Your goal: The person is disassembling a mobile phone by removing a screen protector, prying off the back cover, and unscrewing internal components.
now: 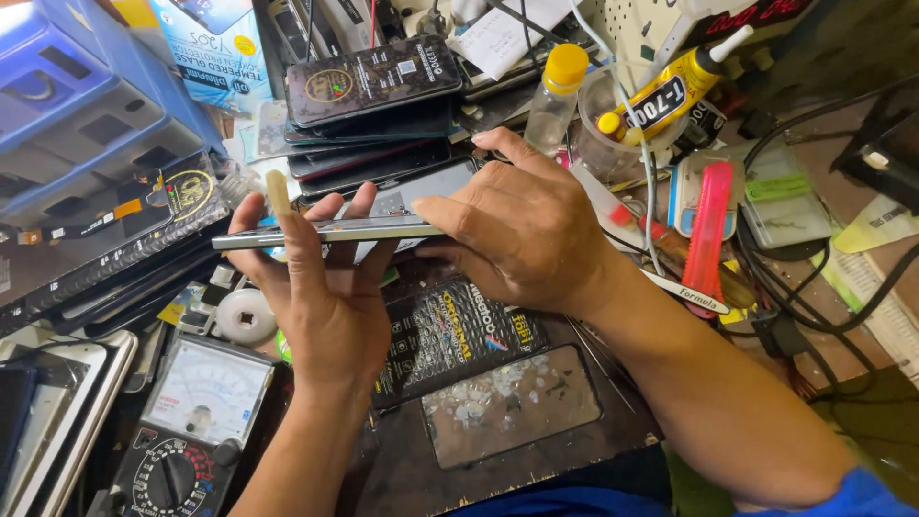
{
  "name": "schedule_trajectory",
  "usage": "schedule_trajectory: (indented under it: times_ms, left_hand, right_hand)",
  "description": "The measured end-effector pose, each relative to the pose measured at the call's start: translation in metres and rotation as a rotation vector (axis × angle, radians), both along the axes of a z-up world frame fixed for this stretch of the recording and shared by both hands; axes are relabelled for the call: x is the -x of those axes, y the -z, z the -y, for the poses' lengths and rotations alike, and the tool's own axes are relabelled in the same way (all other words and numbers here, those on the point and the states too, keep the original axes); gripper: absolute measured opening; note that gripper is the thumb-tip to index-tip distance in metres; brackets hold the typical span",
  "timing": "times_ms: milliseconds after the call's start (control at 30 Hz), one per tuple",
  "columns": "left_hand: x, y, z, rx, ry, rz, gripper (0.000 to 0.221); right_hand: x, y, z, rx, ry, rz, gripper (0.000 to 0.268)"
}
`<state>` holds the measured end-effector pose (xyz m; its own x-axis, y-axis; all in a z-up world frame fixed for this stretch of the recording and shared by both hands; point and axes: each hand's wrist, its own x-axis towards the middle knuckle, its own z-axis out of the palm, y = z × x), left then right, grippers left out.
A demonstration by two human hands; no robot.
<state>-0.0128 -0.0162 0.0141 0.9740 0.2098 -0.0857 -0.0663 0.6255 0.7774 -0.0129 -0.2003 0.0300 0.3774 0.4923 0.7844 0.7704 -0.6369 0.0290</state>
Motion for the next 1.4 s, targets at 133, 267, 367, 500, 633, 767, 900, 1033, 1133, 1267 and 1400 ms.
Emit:
schedule_trajectory:
  times_ms: [133,267,367,500,633,767,900,1033,1133,1267,1400]
  left_hand:
    - [-0.003,0.010,-0.002,0.087,0.026,0.012,0.057]
    - [-0.005,0.009,-0.001,0.178,0.037,0.029,0.047]
    - [-0.005,0.009,-0.002,0.202,0.045,0.052,0.043]
    - [-0.004,0.011,-0.005,0.323,0.091,0.144,0.038]
    - [-0.005,0.025,-0.007,0.440,0.135,0.302,0.060]
    - [-0.005,0.025,-0.009,0.469,0.154,0.300,0.056]
    - [-0.008,0.026,-0.010,0.479,0.162,0.308,0.044]
    - [-0.008,0.033,-0.011,0.541,0.170,0.316,0.039]
    - [-0.008,0.034,-0.008,0.505,0.142,0.279,0.039]
    - [-0.011,0.036,-0.008,0.449,0.122,0.205,0.029]
    - [-0.011,0.033,-0.006,0.407,0.075,-0.003,0.031]
  right_hand:
    - [-0.001,0.002,0.000,-0.021,-0.013,-0.028,0.016]
    - [0.000,-0.002,-0.004,-0.063,-0.036,-0.011,0.015]
    - [0.000,-0.004,-0.008,-0.055,-0.017,0.012,0.023]
    - [0.001,-0.008,-0.009,-0.031,-0.008,0.025,0.027]
    - [0.000,-0.016,-0.010,0.045,-0.011,0.102,0.032]
    - [0.000,-0.022,-0.014,0.129,0.018,0.191,0.011]
    - [-0.002,-0.019,-0.016,0.133,0.014,0.156,0.014]
    - [-0.004,-0.017,-0.018,0.138,0.010,0.158,0.013]
    - [-0.004,-0.016,-0.017,0.097,-0.014,0.105,0.025]
    - [-0.005,-0.014,-0.015,0.063,-0.025,0.056,0.014]
    - [-0.003,-0.013,-0.015,0.036,0.024,0.033,0.011]
